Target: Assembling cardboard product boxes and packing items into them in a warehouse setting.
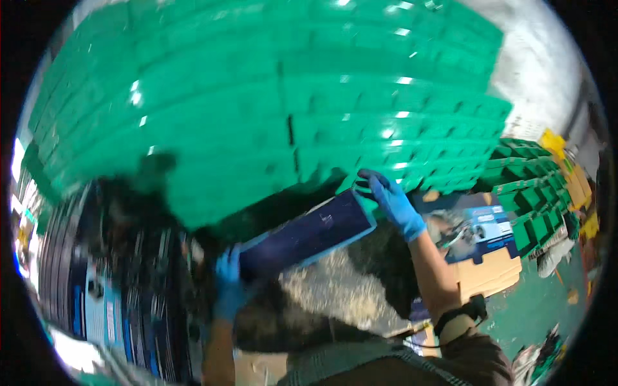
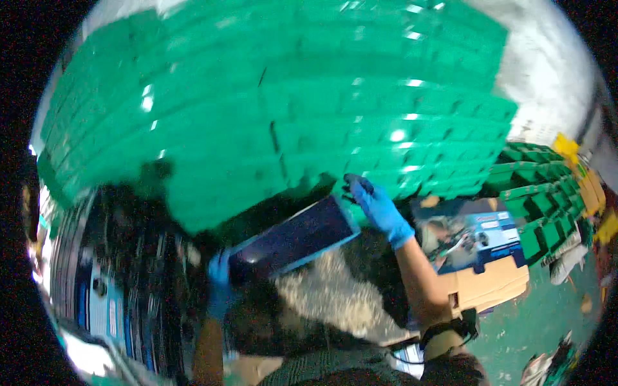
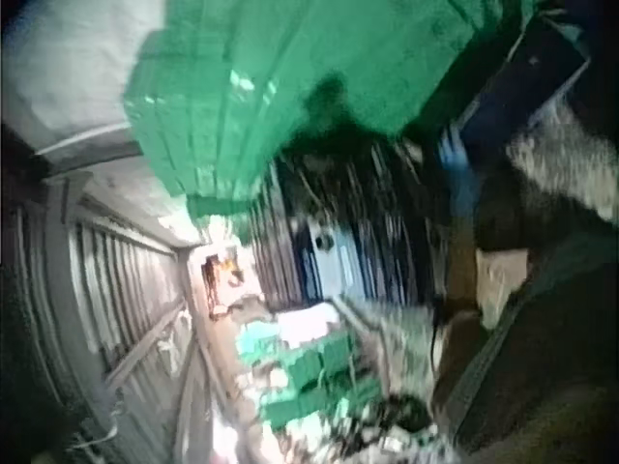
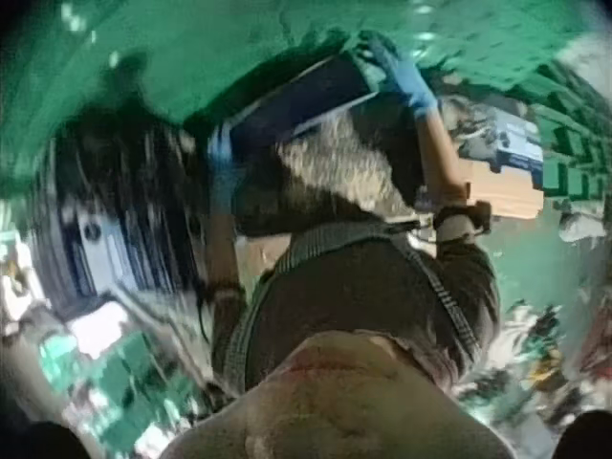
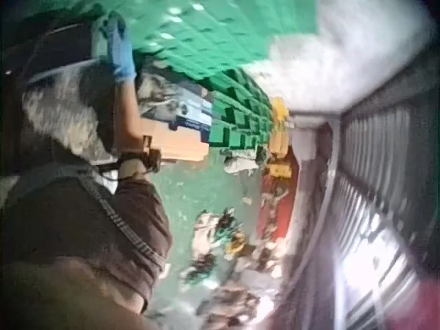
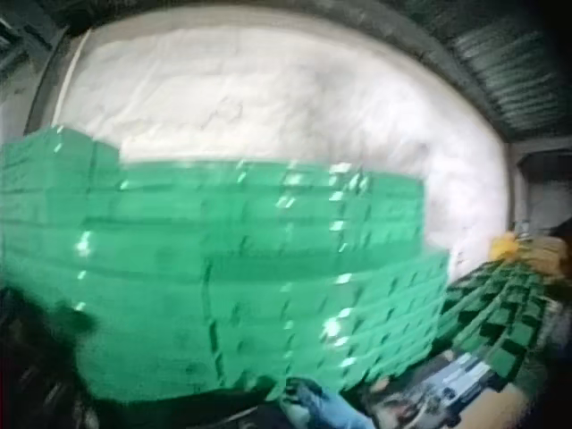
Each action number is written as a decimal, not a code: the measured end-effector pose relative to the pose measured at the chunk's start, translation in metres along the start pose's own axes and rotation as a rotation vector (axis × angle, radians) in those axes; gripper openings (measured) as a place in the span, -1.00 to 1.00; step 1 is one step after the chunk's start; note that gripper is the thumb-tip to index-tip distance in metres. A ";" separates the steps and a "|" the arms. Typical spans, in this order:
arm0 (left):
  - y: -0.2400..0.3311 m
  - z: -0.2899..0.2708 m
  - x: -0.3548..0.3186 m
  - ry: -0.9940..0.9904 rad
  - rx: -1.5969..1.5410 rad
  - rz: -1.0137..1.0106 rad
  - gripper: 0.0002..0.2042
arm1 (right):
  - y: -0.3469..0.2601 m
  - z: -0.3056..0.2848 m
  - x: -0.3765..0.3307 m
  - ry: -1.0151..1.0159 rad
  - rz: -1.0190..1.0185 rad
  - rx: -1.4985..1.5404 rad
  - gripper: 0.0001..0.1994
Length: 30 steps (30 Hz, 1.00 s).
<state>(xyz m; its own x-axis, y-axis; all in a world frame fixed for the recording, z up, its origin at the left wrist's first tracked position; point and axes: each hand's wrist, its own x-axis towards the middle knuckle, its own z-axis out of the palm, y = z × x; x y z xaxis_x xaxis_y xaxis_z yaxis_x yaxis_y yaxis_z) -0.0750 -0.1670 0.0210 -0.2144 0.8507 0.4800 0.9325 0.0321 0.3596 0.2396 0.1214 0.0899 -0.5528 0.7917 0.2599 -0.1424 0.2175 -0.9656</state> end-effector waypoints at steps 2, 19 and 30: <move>0.038 0.001 -0.029 0.092 -0.253 -0.301 -0.04 | -0.059 -0.019 -0.013 0.123 -0.184 0.083 -0.57; 0.093 0.122 -0.025 -0.323 -0.028 0.077 -0.50 | -0.091 -0.060 -0.047 0.391 -0.317 -0.842 -0.39; 0.041 0.202 0.075 -0.856 -0.273 0.097 -0.31 | -0.097 -0.085 -0.117 0.381 -0.173 -0.906 -0.32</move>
<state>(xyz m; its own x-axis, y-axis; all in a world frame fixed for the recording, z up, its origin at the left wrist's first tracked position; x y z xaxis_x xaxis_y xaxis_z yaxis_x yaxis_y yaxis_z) 0.0059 0.0042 -0.0903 0.2535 0.9459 -0.2025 0.8102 -0.0932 0.5786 0.3880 0.0562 0.1535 -0.2605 0.8038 0.5348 0.5717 0.5748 -0.5854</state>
